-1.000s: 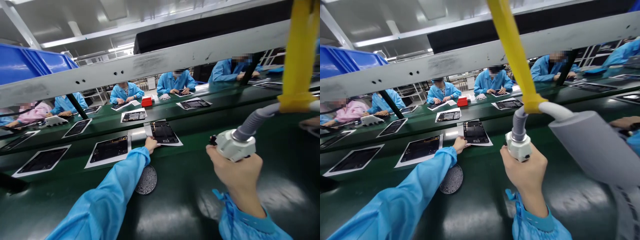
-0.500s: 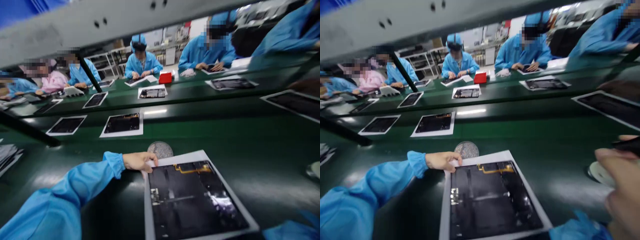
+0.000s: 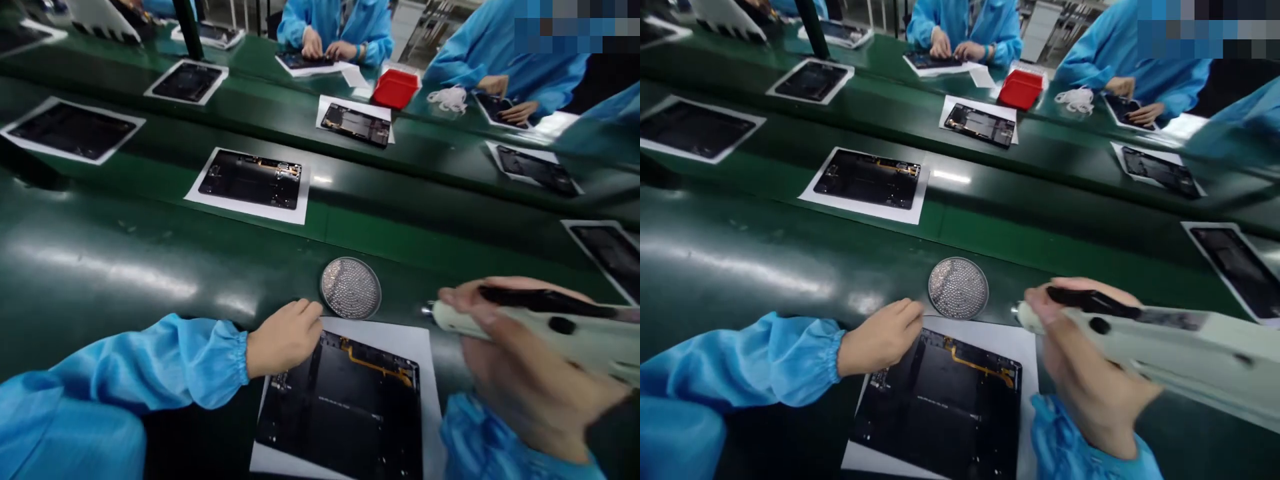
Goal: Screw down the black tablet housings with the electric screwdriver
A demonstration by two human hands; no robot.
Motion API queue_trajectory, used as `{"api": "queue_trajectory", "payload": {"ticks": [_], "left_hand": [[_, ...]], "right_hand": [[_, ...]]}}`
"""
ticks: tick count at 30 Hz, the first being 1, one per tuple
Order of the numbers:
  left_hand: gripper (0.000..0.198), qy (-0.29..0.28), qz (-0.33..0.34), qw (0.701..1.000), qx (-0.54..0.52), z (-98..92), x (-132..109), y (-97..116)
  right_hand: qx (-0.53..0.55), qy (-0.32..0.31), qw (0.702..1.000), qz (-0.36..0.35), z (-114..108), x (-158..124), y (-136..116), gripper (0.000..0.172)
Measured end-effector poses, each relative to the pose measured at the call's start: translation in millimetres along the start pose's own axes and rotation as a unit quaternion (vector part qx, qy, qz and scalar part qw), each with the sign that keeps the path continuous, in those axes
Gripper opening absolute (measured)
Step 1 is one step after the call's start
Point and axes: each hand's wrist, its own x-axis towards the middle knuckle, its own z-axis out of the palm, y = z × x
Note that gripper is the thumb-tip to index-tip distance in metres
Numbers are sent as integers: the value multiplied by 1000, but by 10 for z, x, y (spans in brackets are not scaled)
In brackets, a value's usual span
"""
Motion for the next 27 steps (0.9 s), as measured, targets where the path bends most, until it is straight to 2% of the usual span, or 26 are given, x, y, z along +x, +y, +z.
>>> {"api": "queue_trajectory", "payload": {"ticks": [3, 6, 8, 11, 18, 27], "left_hand": [[17, 25, -11, 999, -36, -9, -9, -40], [14, 72, -25, 996, -43, -18, 3, -44], [12, 96, -30, 994, -50, -17, 15, -33], [10, 100, -16, 993, -63, -6, 26, -17], [8, 135, -11, 988, -70, 46, 28, -19], [9, 137, -12, 988, -64, 64, 21, -33]], "right_hand": [[78, -66, 994, 42, 348, -91, 64, 24], [101, -117, 987, 54, 498, -161, 197, 22], [87, -127, 986, 67, 534, -204, 267, 23], [67, -146, 984, 71, 565, -244, 315, 23], [105, -205, 973, 6, 640, -246, 387, 28], [110, -199, 974, 7, 662, -287, 418, 27]]}}
